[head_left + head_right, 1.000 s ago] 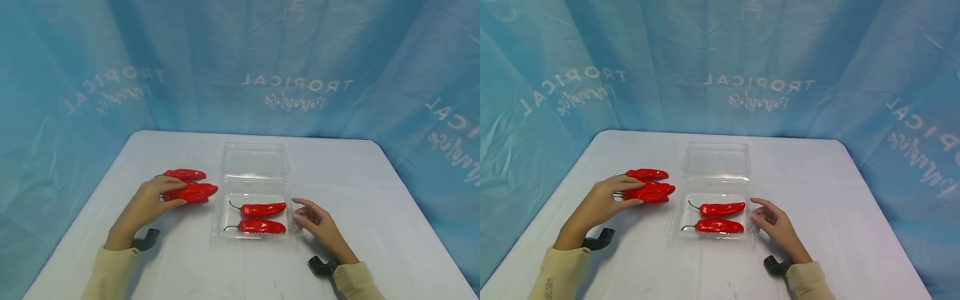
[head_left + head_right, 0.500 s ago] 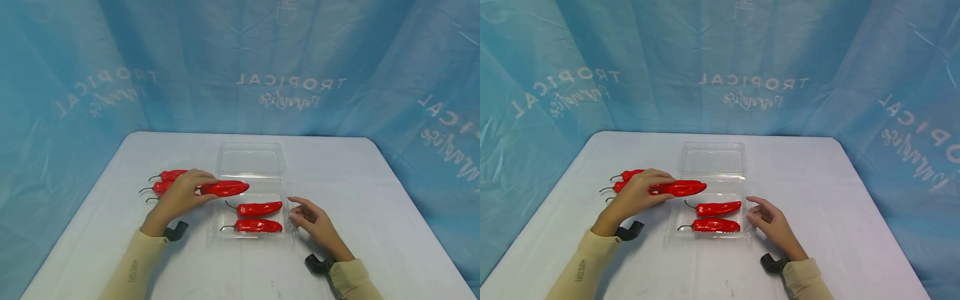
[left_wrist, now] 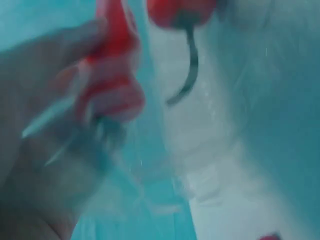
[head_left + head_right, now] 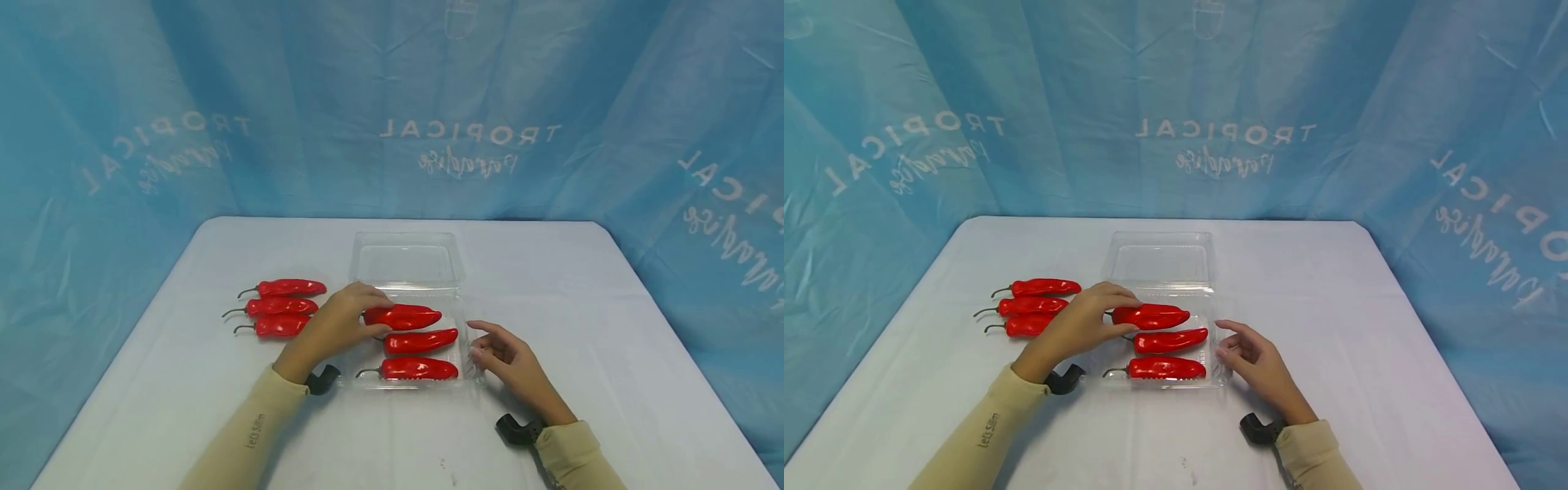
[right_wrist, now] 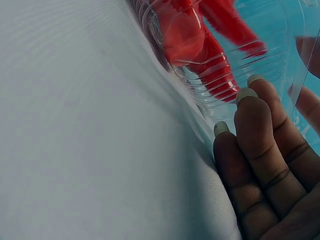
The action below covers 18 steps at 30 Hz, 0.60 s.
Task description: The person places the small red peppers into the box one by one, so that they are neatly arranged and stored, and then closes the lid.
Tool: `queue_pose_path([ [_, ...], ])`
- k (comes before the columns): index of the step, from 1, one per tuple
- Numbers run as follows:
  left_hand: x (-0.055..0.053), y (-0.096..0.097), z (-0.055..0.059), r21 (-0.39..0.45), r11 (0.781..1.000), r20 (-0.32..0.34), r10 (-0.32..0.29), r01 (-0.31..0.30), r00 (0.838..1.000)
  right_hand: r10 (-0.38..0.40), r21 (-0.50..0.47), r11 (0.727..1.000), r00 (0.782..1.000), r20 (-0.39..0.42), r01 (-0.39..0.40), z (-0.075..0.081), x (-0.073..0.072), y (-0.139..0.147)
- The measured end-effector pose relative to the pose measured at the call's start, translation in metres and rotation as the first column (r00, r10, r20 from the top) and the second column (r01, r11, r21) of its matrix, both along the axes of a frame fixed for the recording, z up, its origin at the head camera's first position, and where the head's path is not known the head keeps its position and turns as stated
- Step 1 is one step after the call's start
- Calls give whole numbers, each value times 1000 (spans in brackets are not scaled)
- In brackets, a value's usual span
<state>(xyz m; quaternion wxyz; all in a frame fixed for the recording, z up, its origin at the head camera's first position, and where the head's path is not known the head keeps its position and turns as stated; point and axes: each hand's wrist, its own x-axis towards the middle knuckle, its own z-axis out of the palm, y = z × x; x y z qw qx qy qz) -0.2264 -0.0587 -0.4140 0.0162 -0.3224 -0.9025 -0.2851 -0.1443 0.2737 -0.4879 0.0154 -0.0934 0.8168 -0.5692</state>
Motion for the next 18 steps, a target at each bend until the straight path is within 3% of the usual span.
queue_pose_path([
  [11,2,20,-30,-86,996,-51,-8,4,999,-25,8,1000,999,44,25,-3,2,-2],
  [18,0,21,-29,-132,990,-31,-59,55,998,-32,1,999,999,32,32,0,0,-2],
])
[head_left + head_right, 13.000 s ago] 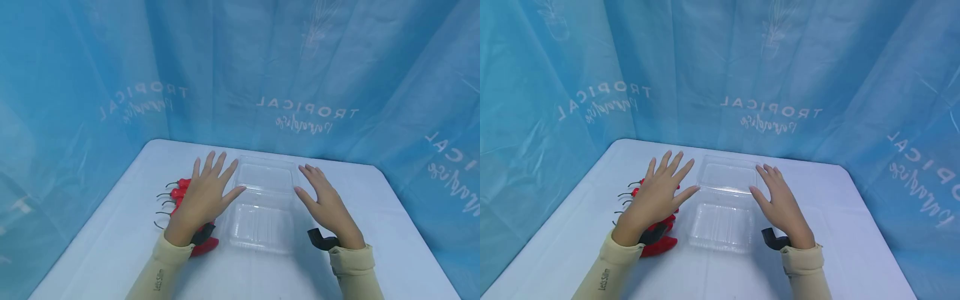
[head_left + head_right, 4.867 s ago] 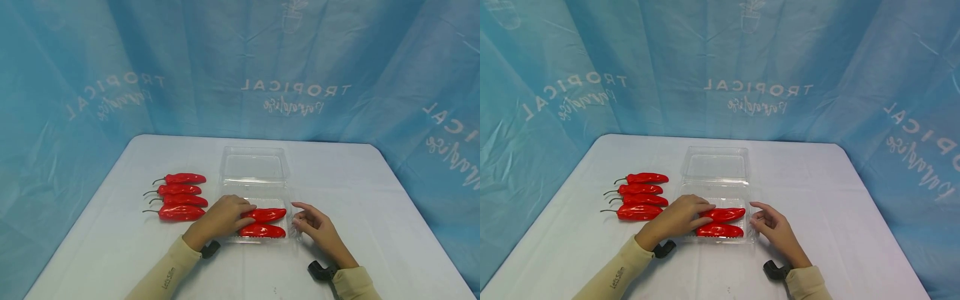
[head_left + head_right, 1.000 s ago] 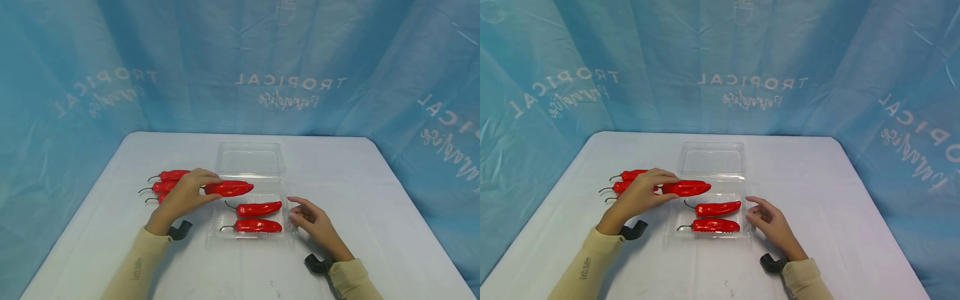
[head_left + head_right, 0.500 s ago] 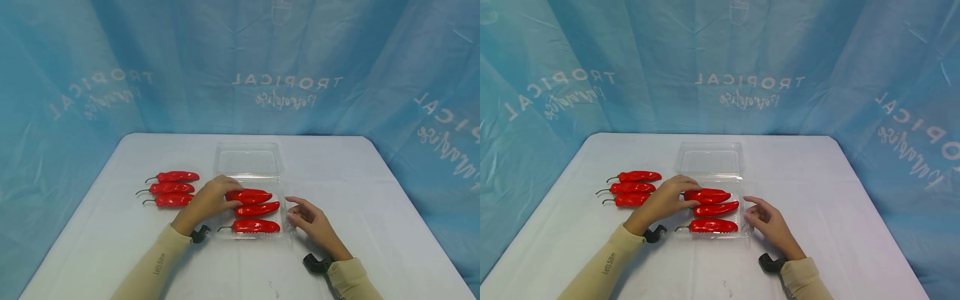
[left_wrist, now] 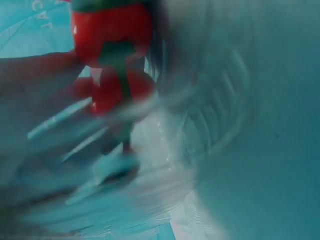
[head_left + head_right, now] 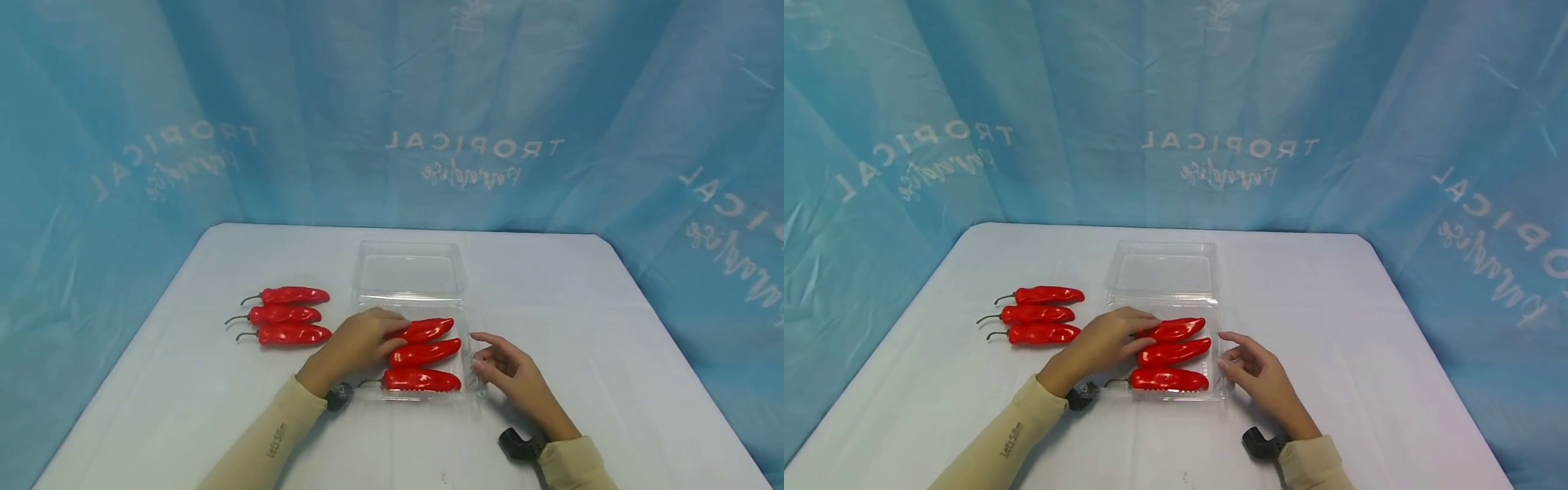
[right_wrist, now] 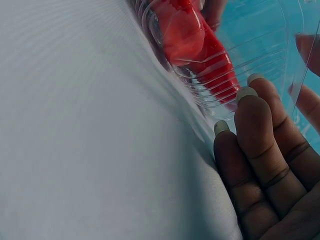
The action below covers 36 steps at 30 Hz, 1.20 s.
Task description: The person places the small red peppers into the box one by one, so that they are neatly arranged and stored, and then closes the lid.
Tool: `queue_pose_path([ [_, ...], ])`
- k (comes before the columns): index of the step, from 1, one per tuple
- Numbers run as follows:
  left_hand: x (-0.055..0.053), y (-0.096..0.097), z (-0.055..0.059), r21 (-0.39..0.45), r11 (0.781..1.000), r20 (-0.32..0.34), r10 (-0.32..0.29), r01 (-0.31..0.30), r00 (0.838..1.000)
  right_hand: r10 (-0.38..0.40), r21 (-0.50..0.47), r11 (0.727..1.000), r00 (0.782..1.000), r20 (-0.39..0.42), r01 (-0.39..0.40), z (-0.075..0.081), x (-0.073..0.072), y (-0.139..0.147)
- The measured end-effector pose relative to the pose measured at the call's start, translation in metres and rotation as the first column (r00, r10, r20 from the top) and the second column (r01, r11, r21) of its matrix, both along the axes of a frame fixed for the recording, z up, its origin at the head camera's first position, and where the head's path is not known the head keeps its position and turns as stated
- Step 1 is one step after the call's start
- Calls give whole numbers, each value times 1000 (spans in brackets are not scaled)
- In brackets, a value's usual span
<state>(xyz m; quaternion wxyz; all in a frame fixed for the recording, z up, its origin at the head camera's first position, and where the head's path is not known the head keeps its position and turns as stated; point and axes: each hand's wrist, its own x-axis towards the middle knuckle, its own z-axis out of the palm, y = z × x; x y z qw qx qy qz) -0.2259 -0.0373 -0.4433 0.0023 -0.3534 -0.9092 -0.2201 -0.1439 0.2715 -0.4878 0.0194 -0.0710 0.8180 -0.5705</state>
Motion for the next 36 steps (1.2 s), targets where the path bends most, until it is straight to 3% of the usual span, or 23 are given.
queue_pose_path([
  [6,1,-1,1,-26,999,-6,-35,35,999,18,-6,1000,1000,-21,-18,1,2,0],
  [12,3,-12,10,63,998,30,4,-6,1000,27,4,1000,999,-27,-27,-1,1,-1],
  [17,-2,-45,27,164,985,-12,64,-61,998,34,11,999,999,-42,-33,-1,-3,-4],
  [21,0,-88,35,225,960,-34,181,-169,983,35,20,999,999,-33,-35,1,-4,-6],
  [25,6,-125,27,275,919,-19,300,-283,954,31,28,999,999,-21,-30,4,-3,-4],
  [28,12,-145,18,306,893,-9,349,-330,937,29,26,999,999,-28,-29,4,-3,-2],
  [36,25,-181,4,287,876,20,398,-387,917,30,24,999,998,-58,-29,-2,0,-1],
])
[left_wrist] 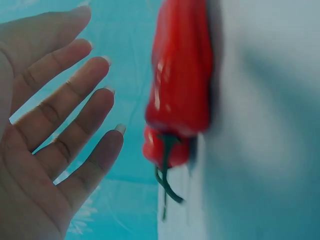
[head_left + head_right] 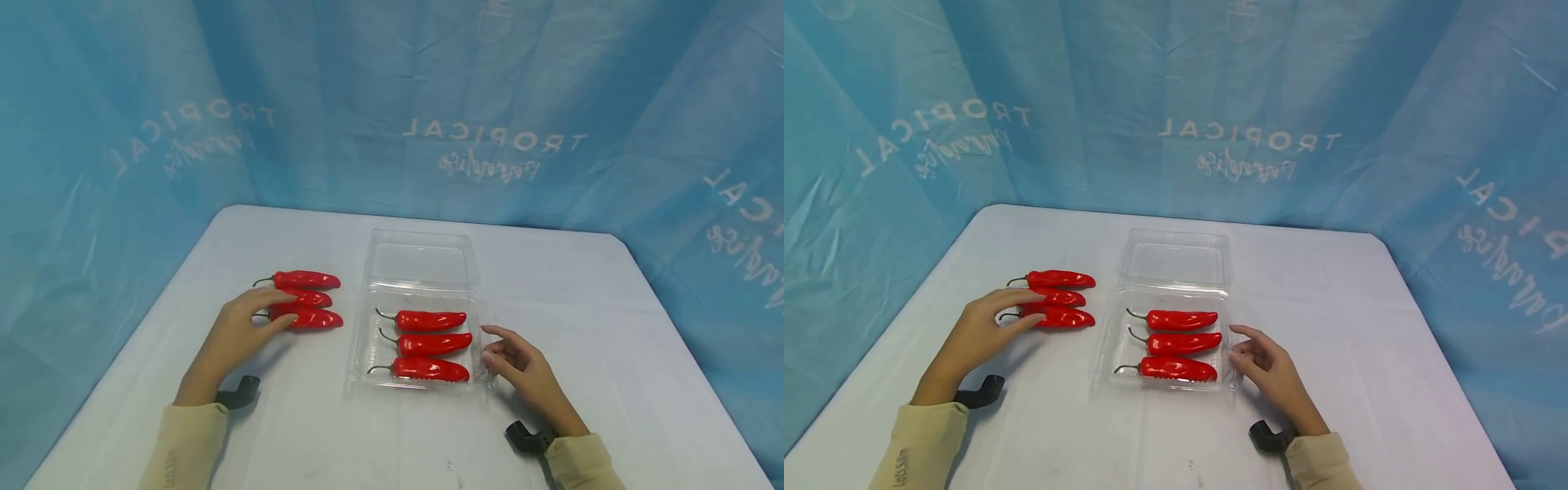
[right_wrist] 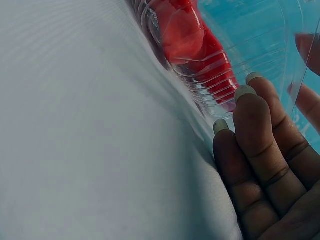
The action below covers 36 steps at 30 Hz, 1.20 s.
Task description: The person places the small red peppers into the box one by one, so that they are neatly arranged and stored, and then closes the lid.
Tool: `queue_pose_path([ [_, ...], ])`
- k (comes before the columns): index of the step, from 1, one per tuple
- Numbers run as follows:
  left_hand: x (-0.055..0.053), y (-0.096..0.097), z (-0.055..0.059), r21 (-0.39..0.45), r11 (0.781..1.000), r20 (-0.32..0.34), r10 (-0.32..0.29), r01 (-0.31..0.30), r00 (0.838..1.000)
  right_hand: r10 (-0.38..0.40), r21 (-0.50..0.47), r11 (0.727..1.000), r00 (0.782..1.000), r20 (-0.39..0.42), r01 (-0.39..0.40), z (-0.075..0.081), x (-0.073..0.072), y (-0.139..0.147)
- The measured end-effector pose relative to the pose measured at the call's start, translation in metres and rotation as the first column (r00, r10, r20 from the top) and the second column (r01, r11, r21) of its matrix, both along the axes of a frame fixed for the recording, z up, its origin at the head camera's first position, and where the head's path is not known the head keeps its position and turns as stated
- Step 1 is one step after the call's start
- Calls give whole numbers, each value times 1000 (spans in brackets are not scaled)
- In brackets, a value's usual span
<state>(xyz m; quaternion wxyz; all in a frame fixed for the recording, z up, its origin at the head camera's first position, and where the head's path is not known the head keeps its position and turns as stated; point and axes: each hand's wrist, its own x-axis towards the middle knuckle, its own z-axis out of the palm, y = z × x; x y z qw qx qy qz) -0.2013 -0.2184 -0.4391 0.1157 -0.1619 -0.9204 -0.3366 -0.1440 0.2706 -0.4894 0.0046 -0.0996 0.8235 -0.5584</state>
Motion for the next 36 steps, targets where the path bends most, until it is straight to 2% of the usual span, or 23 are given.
queue_pose_path([
  [6,5,-11,-11,-6,1000,50,24,-24,998,2,-3,1000,1000,-9,-2,-1,0,1],
  [11,2,-16,-18,-38,999,107,28,-24,994,-6,-3,1000,1000,-2,6,1,0,0],
  [14,-1,-16,-22,-65,998,102,21,-14,995,-6,-1,1000,1000,3,6,2,0,-1],
  [18,-3,-15,-24,-85,996,94,18,-10,995,-8,1,1000,1000,7,8,3,1,-1],
  [25,-1,-13,-25,-107,994,168,54,-37,984,6,1,1000,1000,0,-6,4,1,-1],
  [36,-1,-11,-26,-72,997,110,35,-28,993,20,-18,1000,1000,-16,-20,4,1,0],
])
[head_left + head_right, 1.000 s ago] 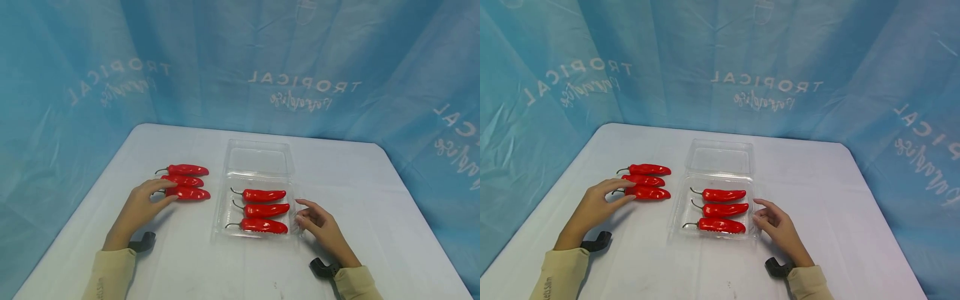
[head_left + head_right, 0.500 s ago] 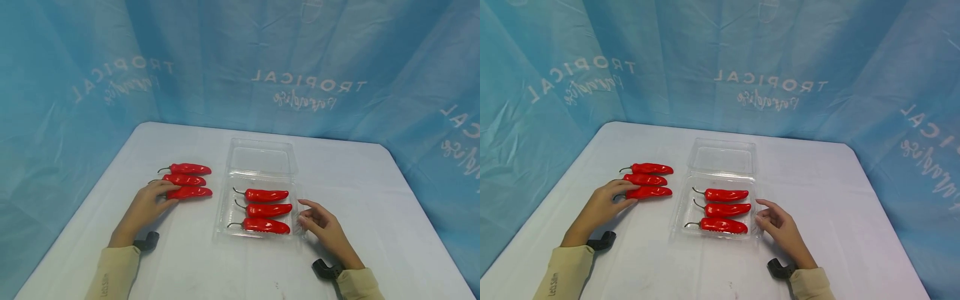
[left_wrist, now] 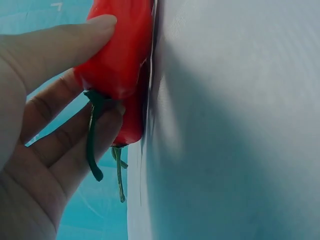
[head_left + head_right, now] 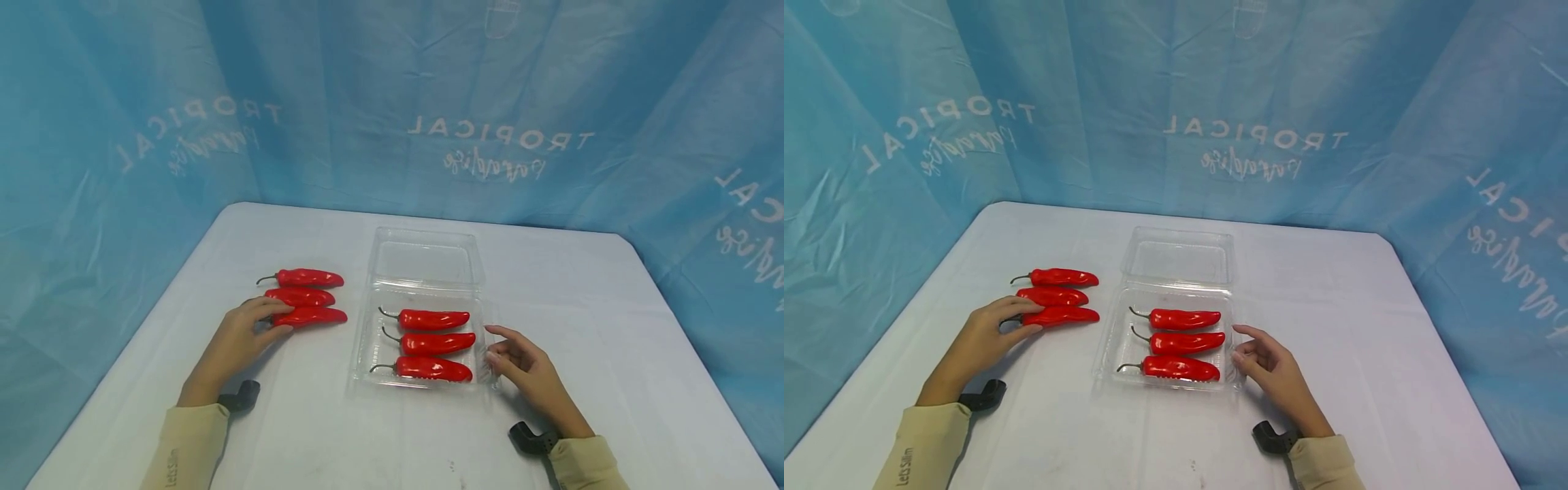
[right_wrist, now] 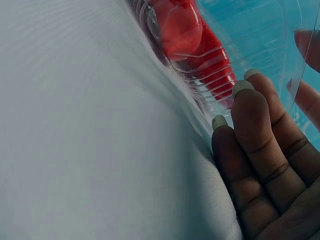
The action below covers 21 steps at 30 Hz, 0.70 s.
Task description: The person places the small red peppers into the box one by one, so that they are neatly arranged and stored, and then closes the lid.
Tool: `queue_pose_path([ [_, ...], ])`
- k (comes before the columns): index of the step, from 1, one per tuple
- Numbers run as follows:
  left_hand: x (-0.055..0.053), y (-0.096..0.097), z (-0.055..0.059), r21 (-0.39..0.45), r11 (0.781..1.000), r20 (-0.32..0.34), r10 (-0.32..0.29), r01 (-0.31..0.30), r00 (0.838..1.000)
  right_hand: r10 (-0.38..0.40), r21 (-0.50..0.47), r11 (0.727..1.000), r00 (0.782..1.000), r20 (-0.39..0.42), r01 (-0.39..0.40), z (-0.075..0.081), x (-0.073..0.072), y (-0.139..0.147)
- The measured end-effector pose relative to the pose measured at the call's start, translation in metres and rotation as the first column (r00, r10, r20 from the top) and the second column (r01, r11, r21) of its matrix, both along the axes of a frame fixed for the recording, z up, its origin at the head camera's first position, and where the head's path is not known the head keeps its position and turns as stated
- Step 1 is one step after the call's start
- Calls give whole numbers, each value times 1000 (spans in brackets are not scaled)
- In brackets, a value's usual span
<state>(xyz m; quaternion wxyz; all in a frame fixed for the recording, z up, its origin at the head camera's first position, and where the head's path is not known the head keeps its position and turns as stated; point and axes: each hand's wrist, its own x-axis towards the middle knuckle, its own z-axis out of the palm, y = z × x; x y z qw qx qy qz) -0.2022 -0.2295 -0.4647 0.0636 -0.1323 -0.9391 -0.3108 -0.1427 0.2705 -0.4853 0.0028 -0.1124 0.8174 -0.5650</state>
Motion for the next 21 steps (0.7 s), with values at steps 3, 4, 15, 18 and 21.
queue_pose_path([
  [3,2,0,2,6,1000,-11,-2,2,1000,-2,6,1000,1000,3,2,0,0,0],
  [4,3,0,3,13,1000,-15,0,1,1000,-5,8,1000,1000,6,5,0,0,0],
  [15,7,6,18,126,992,-154,13,6,988,-20,22,1000,999,27,19,1,2,-1],
  [18,8,15,26,127,992,-189,11,14,982,-20,19,1000,999,27,19,0,1,0],
  [21,11,23,35,120,992,-218,-1,28,976,-21,16,1000,999,26,20,0,1,0],
])
